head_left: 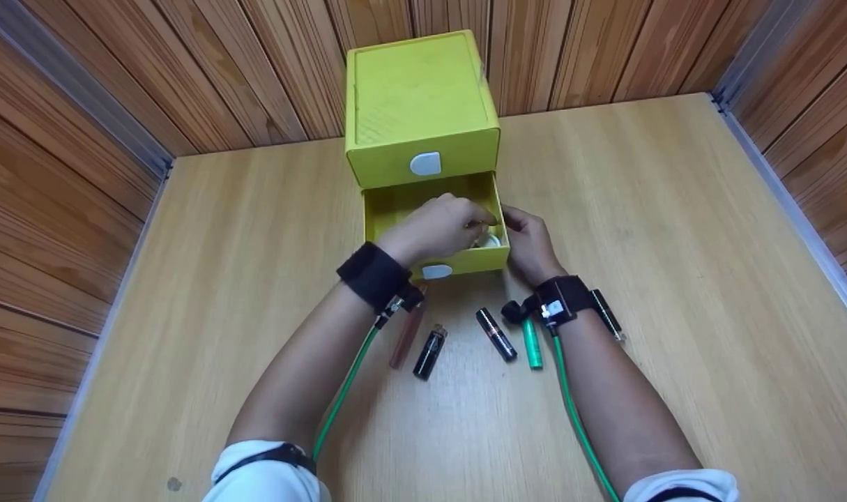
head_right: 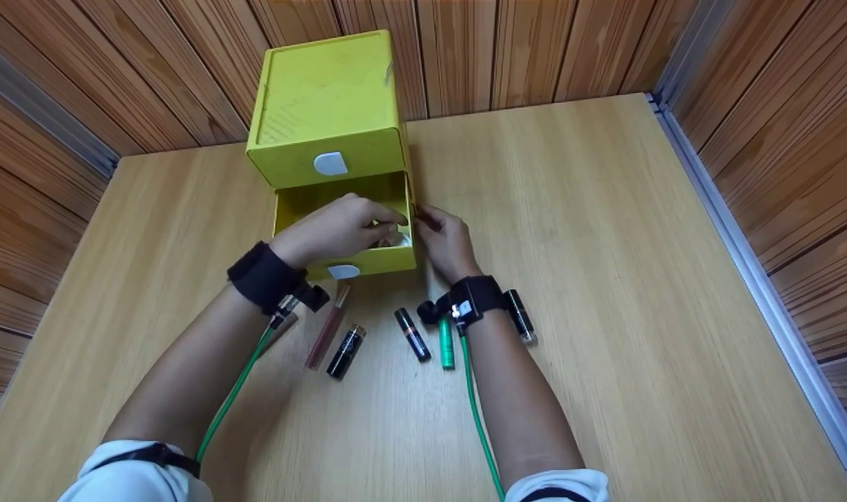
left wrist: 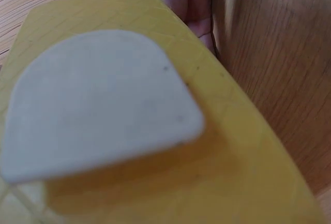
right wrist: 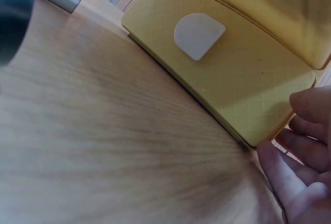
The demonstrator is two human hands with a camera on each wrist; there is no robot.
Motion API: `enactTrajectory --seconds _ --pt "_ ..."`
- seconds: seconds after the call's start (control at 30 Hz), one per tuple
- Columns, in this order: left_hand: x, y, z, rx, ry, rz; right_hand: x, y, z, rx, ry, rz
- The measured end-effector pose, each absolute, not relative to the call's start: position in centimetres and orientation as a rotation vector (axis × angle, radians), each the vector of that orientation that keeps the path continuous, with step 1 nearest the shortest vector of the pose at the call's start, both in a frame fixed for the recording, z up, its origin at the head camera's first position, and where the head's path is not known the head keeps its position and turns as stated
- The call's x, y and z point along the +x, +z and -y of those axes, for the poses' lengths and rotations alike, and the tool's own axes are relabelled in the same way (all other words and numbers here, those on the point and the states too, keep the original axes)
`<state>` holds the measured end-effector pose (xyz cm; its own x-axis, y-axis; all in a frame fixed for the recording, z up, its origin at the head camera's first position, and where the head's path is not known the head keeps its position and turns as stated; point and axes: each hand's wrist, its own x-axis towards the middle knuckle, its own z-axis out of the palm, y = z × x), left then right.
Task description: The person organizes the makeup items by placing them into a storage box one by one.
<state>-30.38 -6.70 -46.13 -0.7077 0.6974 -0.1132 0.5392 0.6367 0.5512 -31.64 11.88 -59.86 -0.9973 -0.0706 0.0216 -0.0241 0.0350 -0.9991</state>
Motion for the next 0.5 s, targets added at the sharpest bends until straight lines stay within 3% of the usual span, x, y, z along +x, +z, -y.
enactTrajectory --seconds 0.5 --pt "-28.8 -45.0 9.7 0.989 0.808 -2.679 -31.7 -59.9 -12.1 -0.13 -2.112 -2.268"
